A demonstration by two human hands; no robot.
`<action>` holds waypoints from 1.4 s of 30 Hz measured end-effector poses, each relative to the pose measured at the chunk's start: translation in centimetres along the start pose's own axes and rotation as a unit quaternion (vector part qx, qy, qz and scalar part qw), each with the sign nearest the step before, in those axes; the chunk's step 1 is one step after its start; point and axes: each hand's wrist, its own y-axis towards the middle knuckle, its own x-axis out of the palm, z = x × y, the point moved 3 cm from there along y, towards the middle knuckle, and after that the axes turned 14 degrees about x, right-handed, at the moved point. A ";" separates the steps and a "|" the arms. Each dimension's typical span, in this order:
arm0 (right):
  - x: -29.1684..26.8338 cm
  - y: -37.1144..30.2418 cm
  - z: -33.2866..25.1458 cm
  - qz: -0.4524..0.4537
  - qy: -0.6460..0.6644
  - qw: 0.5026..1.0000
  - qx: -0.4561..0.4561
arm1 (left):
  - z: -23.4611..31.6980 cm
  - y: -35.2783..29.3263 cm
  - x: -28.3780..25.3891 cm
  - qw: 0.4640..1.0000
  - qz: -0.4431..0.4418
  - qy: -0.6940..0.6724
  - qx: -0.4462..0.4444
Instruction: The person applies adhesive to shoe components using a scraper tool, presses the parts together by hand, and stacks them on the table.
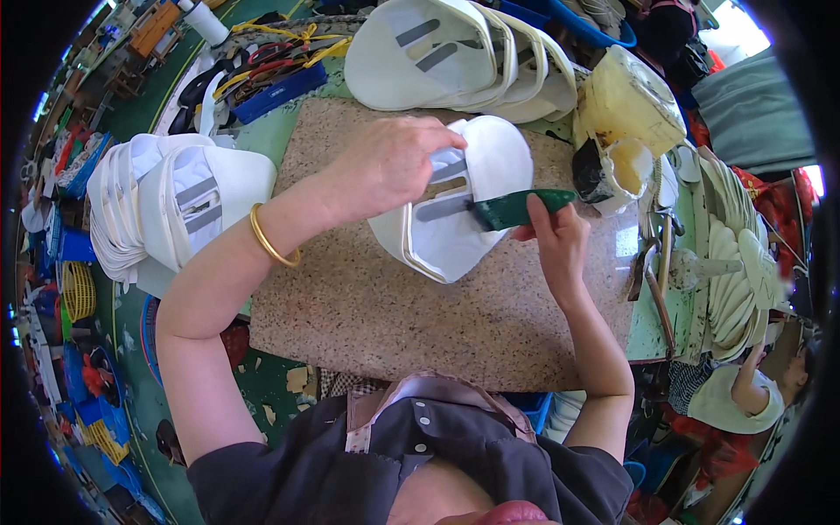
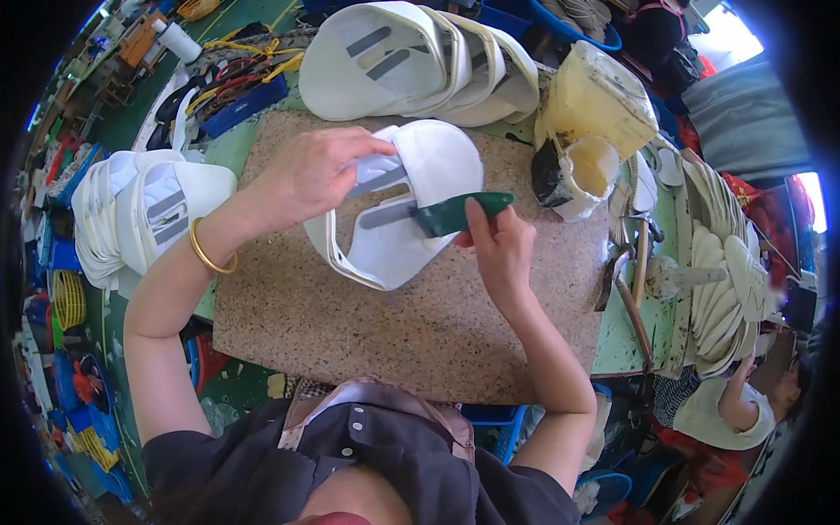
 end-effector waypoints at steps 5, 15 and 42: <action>2.2 -1.0 -0.3 0.131 -0.251 0.929 -0.241 | -0.1 -0.9 1.0 1.000 -0.019 -0.013 -0.006; 5.6 -1.0 -3.2 -0.294 -0.243 0.900 -0.212 | 0.0 -1.3 0.4 0.999 0.031 0.002 0.010; 4.1 -4.8 0.3 0.041 -0.317 0.894 -0.314 | 4.7 -4.3 1.0 0.977 0.185 -0.102 0.014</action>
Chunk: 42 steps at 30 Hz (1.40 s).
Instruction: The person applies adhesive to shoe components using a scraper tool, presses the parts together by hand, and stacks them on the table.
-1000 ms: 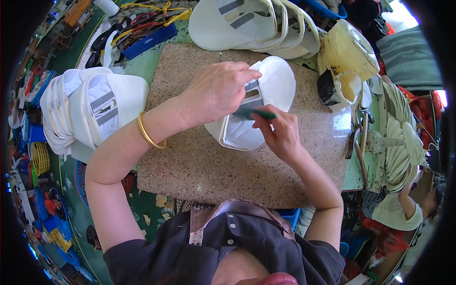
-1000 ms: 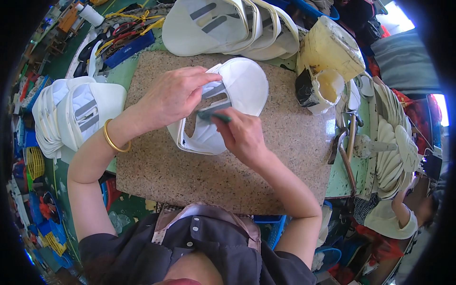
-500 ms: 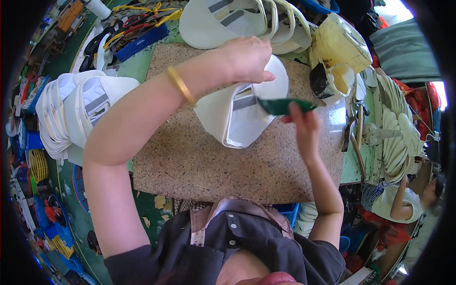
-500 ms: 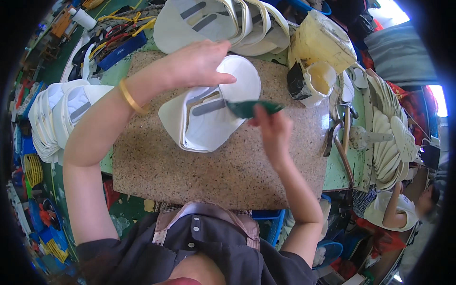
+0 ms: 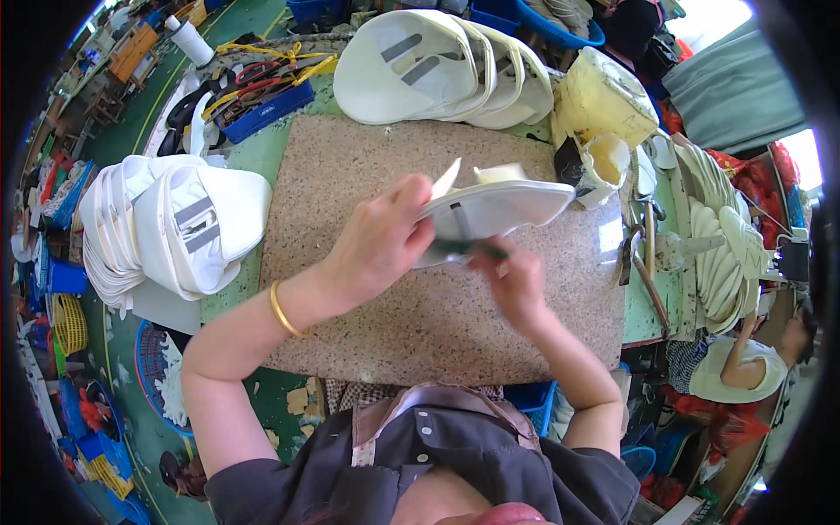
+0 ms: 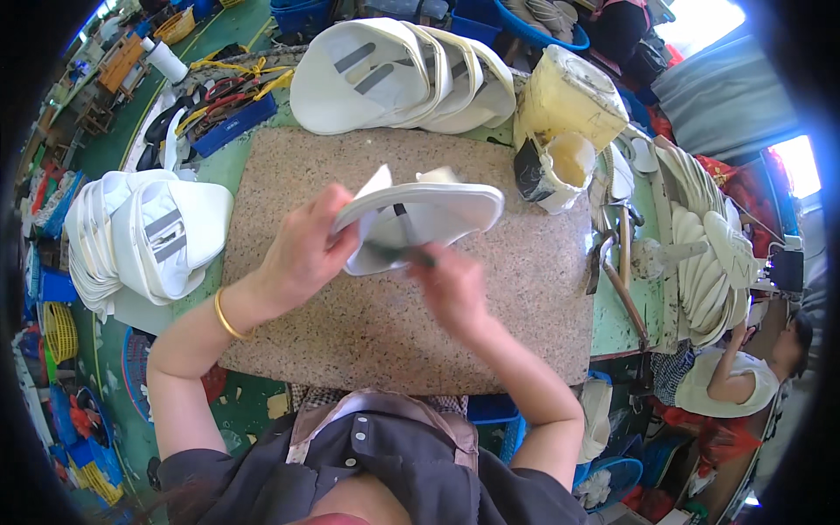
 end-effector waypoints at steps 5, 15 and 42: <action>0.0 1.6 -0.4 0.119 -0.116 0.986 -0.025 | 0.2 -3.7 -2.1 0.989 0.022 -0.028 -0.145; 3.2 -0.9 -5.5 -0.056 -0.022 0.994 -0.093 | -1.2 -8.1 -8.9 0.947 0.183 -0.070 -0.254; 7.4 0.2 -12.3 -0.107 0.013 0.993 -0.043 | -2.3 -17.5 -8.2 0.928 0.168 -0.004 -0.332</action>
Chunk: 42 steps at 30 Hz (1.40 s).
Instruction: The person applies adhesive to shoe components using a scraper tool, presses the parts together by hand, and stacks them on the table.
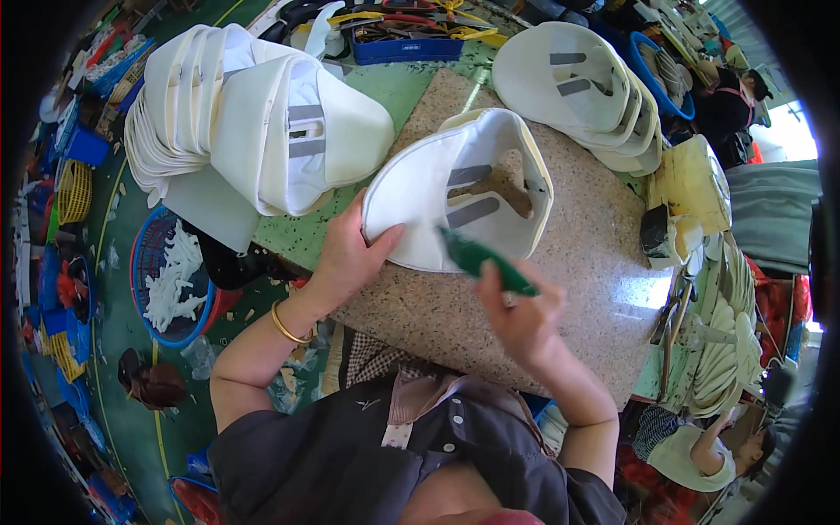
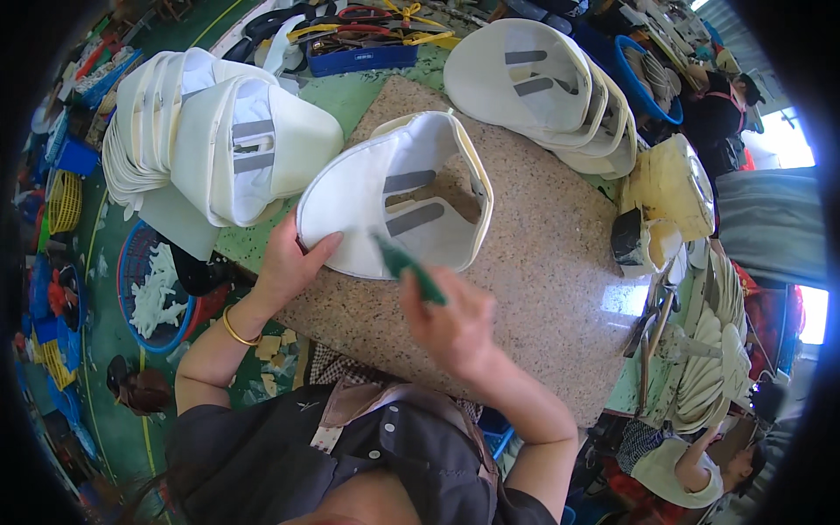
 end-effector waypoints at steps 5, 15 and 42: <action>-1.8 1.0 2.7 -0.023 -0.021 0.998 0.057 | -0.1 -0.8 -0.6 0.999 0.007 0.006 -0.042; -8.5 3.0 4.0 0.134 0.192 0.972 0.036 | 3.9 4.5 -0.9 0.985 0.075 -0.157 0.005; -17.1 -4.8 16.4 0.313 0.203 0.896 0.241 | 3.1 13.5 -12.6 0.792 -0.111 0.569 0.191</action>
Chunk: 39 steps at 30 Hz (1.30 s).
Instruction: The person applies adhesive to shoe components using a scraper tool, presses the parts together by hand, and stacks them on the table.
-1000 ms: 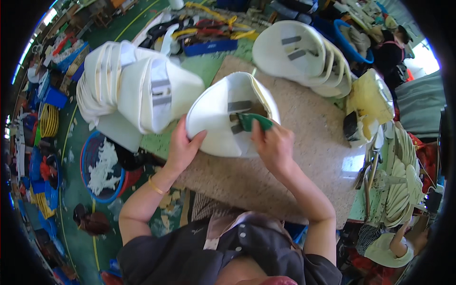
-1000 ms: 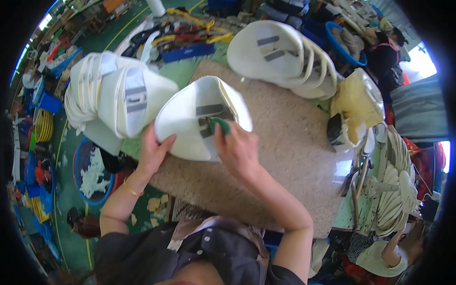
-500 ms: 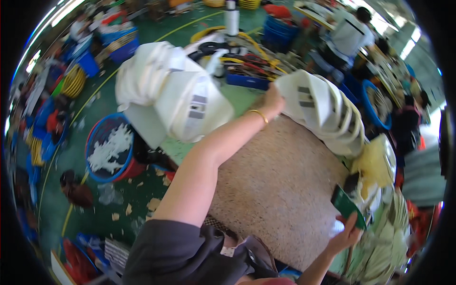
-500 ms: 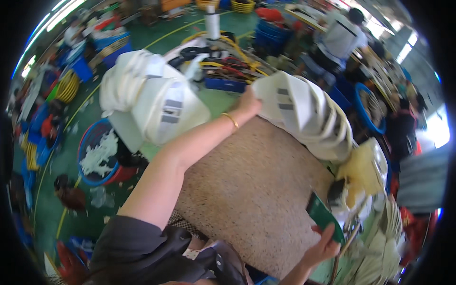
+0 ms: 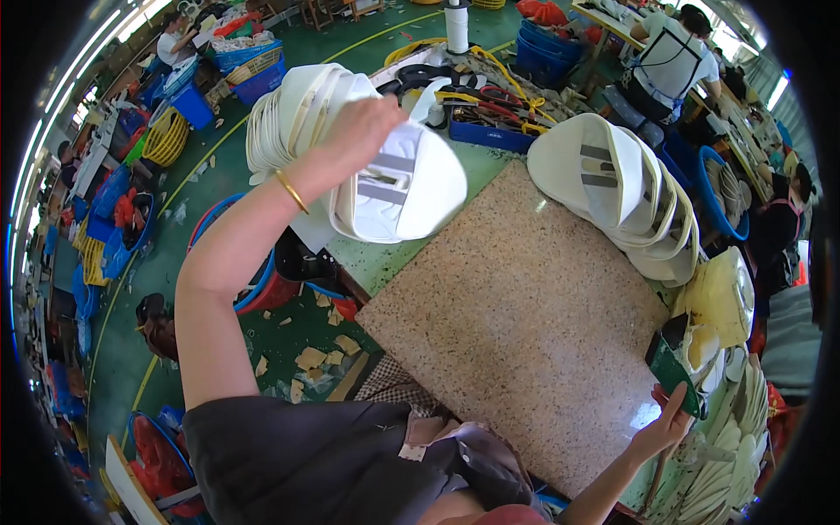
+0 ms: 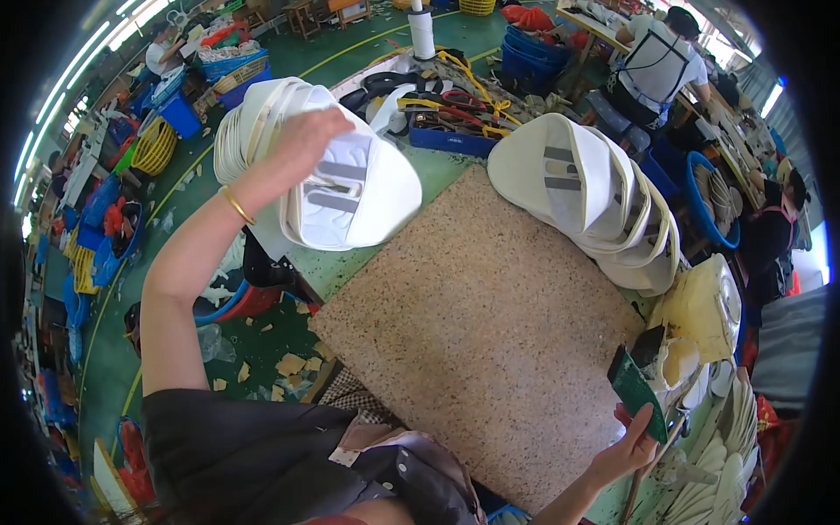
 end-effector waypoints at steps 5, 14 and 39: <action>-0.5 0.0 -0.3 0.005 0.009 1.000 0.008 | 1.2 3.3 -2.2 0.985 0.171 -0.014 0.028; -2.5 -1.1 0.6 -0.004 0.000 1.000 0.006 | 4.4 5.6 6.8 0.993 -0.050 0.103 0.031; -3.6 14.1 2.3 -0.041 -0.106 0.987 0.115 | 1.0 7.6 -3.3 0.856 0.205 -0.472 -0.053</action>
